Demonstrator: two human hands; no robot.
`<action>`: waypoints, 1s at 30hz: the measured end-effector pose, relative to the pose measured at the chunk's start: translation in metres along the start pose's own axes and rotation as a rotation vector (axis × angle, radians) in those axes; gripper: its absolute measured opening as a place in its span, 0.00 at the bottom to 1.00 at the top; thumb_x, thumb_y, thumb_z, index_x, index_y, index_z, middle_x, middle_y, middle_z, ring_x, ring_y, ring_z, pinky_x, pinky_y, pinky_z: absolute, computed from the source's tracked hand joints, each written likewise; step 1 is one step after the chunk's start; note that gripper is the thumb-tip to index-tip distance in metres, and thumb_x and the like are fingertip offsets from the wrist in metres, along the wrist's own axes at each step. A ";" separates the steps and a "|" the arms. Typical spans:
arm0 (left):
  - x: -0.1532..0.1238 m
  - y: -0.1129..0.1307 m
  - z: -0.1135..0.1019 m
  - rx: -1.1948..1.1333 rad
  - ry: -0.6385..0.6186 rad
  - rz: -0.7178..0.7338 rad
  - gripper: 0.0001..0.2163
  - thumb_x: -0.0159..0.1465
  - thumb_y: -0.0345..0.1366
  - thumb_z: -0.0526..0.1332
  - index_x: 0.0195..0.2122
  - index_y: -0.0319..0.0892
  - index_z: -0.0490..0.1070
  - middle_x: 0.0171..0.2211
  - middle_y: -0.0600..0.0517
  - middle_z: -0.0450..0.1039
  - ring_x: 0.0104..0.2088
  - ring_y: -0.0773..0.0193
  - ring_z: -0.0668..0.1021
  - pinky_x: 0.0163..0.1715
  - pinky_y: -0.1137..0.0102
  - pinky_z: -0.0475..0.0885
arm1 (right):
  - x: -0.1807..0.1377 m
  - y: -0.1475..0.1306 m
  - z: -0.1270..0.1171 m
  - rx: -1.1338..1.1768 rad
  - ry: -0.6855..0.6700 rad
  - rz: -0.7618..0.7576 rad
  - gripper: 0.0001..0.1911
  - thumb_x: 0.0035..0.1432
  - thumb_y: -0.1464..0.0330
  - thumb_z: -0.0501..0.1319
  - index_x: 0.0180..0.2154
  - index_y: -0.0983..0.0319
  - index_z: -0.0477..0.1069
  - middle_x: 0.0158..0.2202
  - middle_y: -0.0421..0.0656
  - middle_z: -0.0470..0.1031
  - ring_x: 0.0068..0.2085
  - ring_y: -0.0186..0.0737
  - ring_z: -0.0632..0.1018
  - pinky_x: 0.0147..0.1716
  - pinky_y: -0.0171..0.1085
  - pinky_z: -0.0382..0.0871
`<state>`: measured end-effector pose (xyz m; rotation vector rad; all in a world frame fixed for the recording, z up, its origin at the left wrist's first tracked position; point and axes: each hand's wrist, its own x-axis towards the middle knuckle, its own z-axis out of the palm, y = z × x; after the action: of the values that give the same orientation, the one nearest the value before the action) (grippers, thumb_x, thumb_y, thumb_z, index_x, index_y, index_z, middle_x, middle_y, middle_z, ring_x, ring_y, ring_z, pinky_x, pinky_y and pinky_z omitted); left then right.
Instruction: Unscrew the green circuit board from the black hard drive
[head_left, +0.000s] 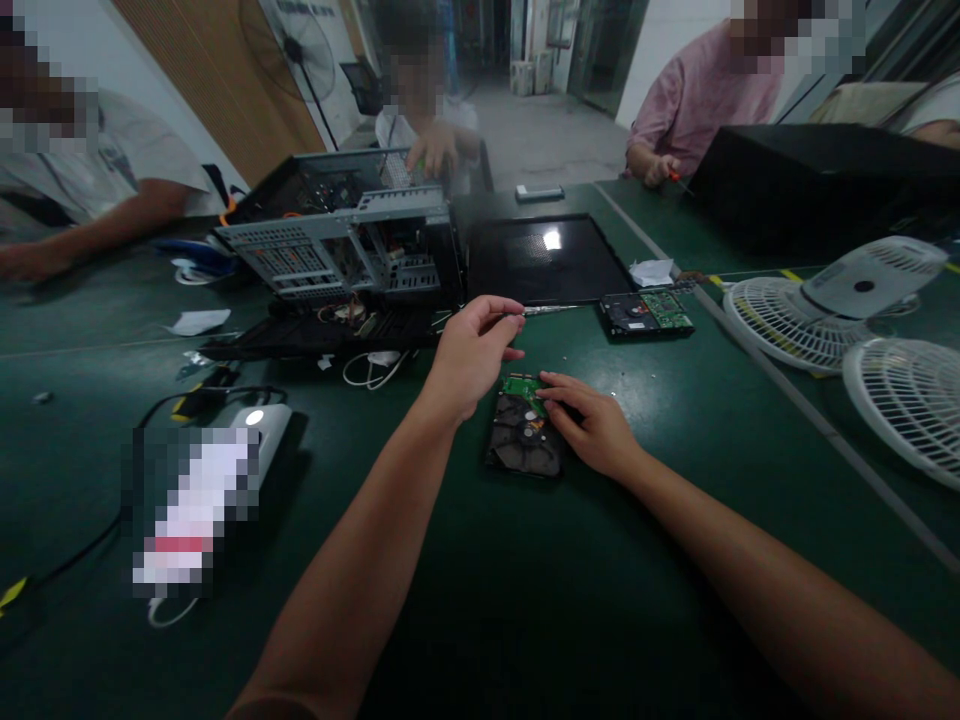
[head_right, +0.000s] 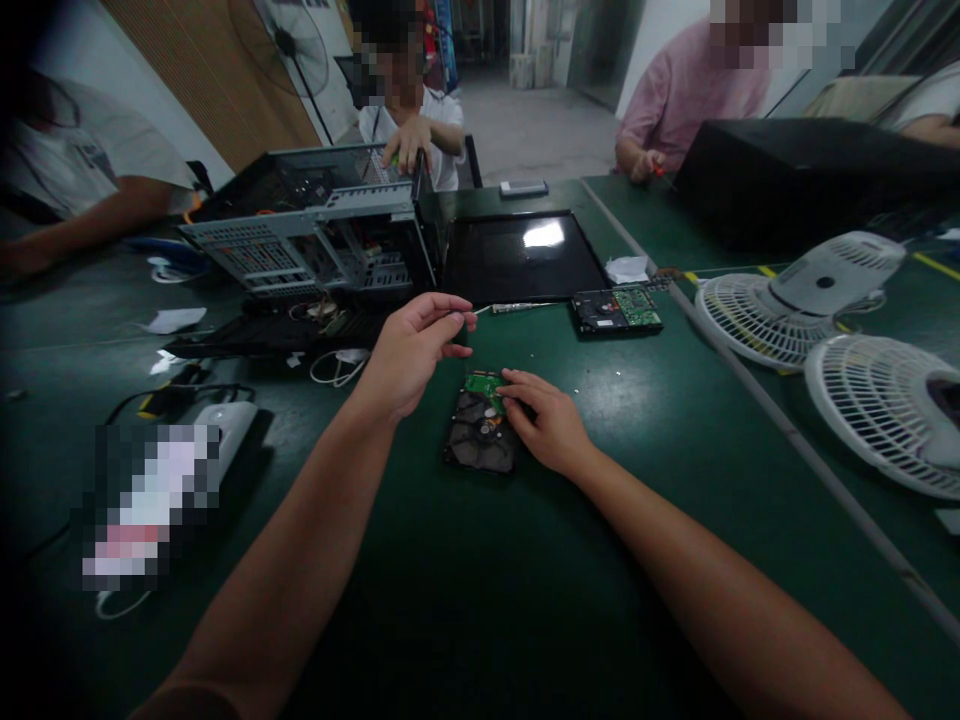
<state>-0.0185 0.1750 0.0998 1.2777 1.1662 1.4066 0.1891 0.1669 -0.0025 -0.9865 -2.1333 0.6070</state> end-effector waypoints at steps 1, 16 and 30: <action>0.000 -0.001 0.000 -0.007 0.001 -0.001 0.05 0.64 0.32 0.63 0.40 0.43 0.77 0.40 0.48 0.78 0.39 0.63 0.78 0.34 0.72 0.78 | 0.000 0.000 0.000 0.001 -0.001 0.000 0.14 0.68 0.67 0.58 0.52 0.54 0.77 0.61 0.44 0.74 0.63 0.47 0.74 0.64 0.57 0.67; 0.000 -0.004 -0.002 0.007 -0.049 0.035 0.08 0.63 0.32 0.67 0.43 0.42 0.77 0.38 0.50 0.76 0.36 0.65 0.78 0.34 0.70 0.80 | -0.001 0.002 0.001 -0.005 0.001 0.000 0.14 0.68 0.67 0.59 0.51 0.55 0.78 0.61 0.44 0.75 0.63 0.47 0.74 0.64 0.56 0.67; 0.001 0.004 0.004 -0.115 -0.002 -0.097 0.07 0.65 0.28 0.60 0.37 0.40 0.78 0.39 0.48 0.75 0.41 0.63 0.78 0.41 0.65 0.81 | -0.001 0.002 0.002 0.000 0.010 0.001 0.14 0.68 0.68 0.59 0.52 0.54 0.78 0.61 0.43 0.75 0.63 0.47 0.74 0.65 0.56 0.67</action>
<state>-0.0151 0.1752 0.1040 1.1279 1.1142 1.3802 0.1896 0.1672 -0.0054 -0.9890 -2.1240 0.6016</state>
